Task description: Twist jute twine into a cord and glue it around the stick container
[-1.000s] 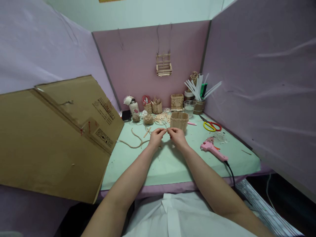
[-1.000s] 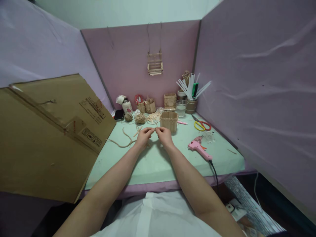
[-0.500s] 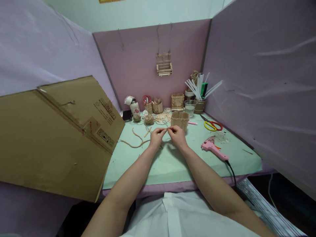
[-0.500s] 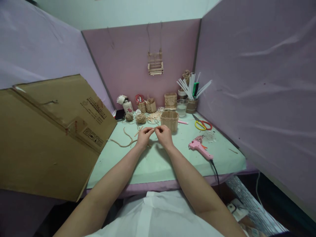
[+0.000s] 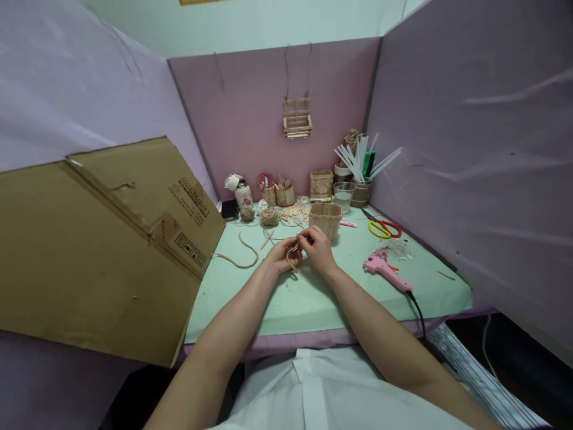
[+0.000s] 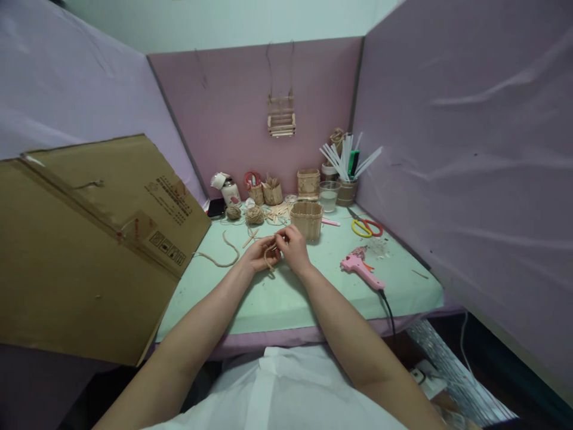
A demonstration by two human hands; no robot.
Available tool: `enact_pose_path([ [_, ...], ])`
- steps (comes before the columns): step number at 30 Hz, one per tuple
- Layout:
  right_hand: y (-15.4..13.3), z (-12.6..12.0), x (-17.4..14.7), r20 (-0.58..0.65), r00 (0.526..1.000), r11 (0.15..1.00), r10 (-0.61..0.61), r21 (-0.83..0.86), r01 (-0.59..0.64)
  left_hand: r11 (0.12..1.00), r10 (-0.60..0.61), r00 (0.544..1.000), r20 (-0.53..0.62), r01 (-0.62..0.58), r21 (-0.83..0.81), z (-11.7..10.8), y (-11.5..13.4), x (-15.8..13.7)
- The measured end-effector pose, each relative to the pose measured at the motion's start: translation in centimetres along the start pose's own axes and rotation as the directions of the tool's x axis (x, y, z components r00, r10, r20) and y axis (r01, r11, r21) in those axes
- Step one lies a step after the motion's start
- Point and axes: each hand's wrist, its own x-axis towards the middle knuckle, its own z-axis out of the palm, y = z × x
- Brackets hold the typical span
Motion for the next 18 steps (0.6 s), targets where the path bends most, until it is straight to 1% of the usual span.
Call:
enact_pose_path([
  [2,0.1,-0.1,0.1,0.008,0.998,0.997,0.067,0.049,-0.068,1.0,-0.019,1.0,-0.003,0.019,-0.023,0.1,0.2,-0.2],
  [3,0.2,-0.1,0.2,0.013,0.993,0.99,0.116,0.076,-0.116,1.0,0.006,1.0,-0.02,-0.006,-0.013,0.2,0.2,-0.3],
  [4,0.3,-0.1,0.3,0.021,0.985,0.98,0.169,0.106,-0.17,0.999,0.051,0.998,-0.046,-0.051,0.015,0.5,0.2,-0.4],
  [6,0.6,-0.2,0.4,0.051,0.96,0.943,0.276,0.177,-0.28,0.978,0.18,0.979,-0.091,-0.169,0.119,0.9,0.0,-0.7],
  [7,0.7,-0.2,0.5,0.067,0.945,0.921,0.32,0.211,-0.327,0.962,0.232,0.968,-0.091,-0.215,0.17,1.1,0.0,-0.8],
  [8,0.9,-0.2,0.6,0.077,0.932,0.9,0.354,0.242,-0.362,0.95,0.257,0.964,-0.072,-0.238,0.201,1.3,-0.1,-0.8],
  [10,1.2,-0.2,0.6,0.078,0.919,0.875,0.386,0.285,-0.392,0.951,0.231,0.973,-0.001,-0.225,0.212,1.4,-0.3,-0.9],
  [12,1.4,-0.2,0.7,0.058,0.923,0.875,0.38,0.301,-0.379,0.947,0.209,0.976,0.057,-0.217,0.237,1.4,-0.4,-0.8],
  [14,1.4,-0.3,0.8,0.044,0.931,0.883,0.363,0.304,-0.359,0.91,0.264,0.962,0.076,-0.274,0.31,1.1,-0.4,-0.7],
  [16,1.3,-0.3,0.8,0.047,0.93,0.881,0.365,0.304,-0.362,0.854,0.346,0.935,0.072,-0.346,0.389,0.9,-0.4,-0.6],
  [18,1.2,-0.3,0.7,0.066,0.918,0.866,0.391,0.31,-0.391,0.817,0.381,0.922,0.063,-0.368,0.445,0.7,-0.5,-0.6],
])
